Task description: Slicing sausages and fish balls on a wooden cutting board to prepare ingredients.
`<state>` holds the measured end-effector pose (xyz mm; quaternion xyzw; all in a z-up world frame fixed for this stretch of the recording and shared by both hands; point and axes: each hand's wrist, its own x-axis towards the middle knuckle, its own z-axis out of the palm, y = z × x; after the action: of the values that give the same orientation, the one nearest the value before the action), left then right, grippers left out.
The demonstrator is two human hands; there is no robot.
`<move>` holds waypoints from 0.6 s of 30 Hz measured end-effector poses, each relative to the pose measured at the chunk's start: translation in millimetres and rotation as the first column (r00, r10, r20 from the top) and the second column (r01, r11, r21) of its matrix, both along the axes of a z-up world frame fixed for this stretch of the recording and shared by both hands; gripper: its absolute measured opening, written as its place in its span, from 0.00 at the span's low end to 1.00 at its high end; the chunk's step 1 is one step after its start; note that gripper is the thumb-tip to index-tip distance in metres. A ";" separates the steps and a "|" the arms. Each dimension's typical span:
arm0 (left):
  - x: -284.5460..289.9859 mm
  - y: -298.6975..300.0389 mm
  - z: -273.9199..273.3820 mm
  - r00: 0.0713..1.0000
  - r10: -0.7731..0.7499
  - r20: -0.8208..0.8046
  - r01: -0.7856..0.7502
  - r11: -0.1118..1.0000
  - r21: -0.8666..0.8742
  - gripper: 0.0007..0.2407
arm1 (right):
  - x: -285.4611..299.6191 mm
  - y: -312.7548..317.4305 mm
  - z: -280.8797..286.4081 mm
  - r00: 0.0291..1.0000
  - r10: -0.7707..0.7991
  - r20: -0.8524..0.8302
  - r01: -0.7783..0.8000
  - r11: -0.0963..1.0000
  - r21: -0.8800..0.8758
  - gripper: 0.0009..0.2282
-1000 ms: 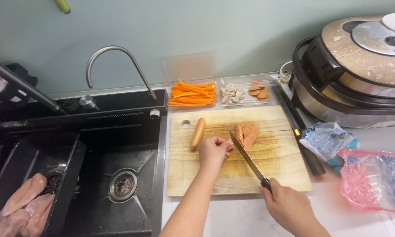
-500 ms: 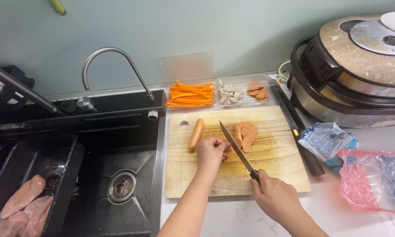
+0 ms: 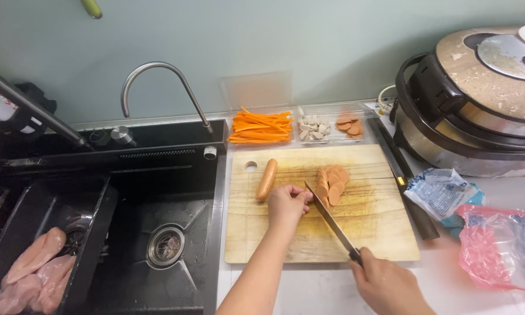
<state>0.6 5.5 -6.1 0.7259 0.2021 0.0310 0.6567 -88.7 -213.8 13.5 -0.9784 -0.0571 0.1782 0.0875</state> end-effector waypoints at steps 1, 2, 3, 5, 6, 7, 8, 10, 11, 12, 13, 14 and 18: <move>0.3 0.4 -0.6 1.000 -0.004 -0.008 0.004 1.000 -0.014 0.02 | -2.7 -8.1 -4.2 1.000 -0.004 0.001 0.004 1.000 -0.029 0.14; 2.6 -0.4 -3.6 1.000 -0.008 -0.006 0.008 1.000 -0.016 0.02 | 1.3 -9.0 -0.7 1.000 -0.007 0.002 0.007 0.999 -0.032 0.14; 5.1 -1.6 -6.6 1.000 -0.008 -0.004 0.008 0.999 -0.036 0.02 | 5.3 -10.4 2.8 1.000 -0.019 0.009 0.019 1.000 -0.005 0.14; 4.8 -1.1 -7.0 1.000 -0.010 -0.007 0.009 0.999 -0.052 0.02 | 10.5 -7.4 6.5 0.999 -0.032 0.011 0.032 0.999 0.025 0.14; 3.4 -0.4 -4.5 1.000 -0.010 -0.015 0.009 0.999 -0.047 0.02 | 13.0 -3.9 6.4 0.998 0.022 0.052 -0.024 0.999 0.042 0.14; 2.2 0.3 -2.0 1.000 -0.009 -0.023 0.008 0.999 -0.043 0.02 | 15.6 -0.4 6.3 0.993 0.075 0.094 -0.080 0.995 0.057 0.14; 1.6 -0.1 -2.7 1.000 -0.012 -0.024 0.011 0.999 -0.042 0.02 | 14.8 4.1 10.7 0.993 0.072 0.094 -0.078 0.995 0.058 0.14; 1.6 -0.4 -3.6 1.000 -0.011 -0.024 0.010 1.000 -0.027 0.03 | 14.5 13.3 20.2 0.998 -0.001 0.061 -0.007 0.992 0.128 0.15; 2.1 -1.4 -2.9 1.000 -0.012 -0.022 0.011 1.000 -0.027 0.03 | 14.5 14.3 22.6 0.998 -0.002 0.062 -0.006 0.992 0.128 0.15; 1.7 -1.2 -2.4 1.000 -0.010 -0.019 0.009 0.999 -0.031 0.03 | 14.2 16.4 24.9 0.999 -0.021 0.026 0.018 0.992 0.126 0.15; 1.3 -0.8 -2.0 1.000 -0.008 -0.016 0.008 0.999 -0.036 0.03 | 14.0 18.6 27.1 0.999 -0.041 -0.010 0.042 0.992 0.122 0.15; 1.2 0.0 -2.5 1.000 -0.007 -0.017 0.007 0.999 -0.035 0.03 | 14.2 21.1 32.0 0.999 -0.040 -0.011 0.041 0.992 0.123 0.15; 3.0 -1.9 -2.3 0.999 -0.011 -0.036 0.010 1.000 -0.027 0.03 | 16.1 31.4 53.2 0.986 -0.075 -0.151 0.093 0.989 0.115 0.15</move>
<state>3.6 3.6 -8.4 0.7187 0.2107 0.0117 0.6626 -72.6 -182.4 66.7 -0.9571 -0.0201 0.2418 0.1586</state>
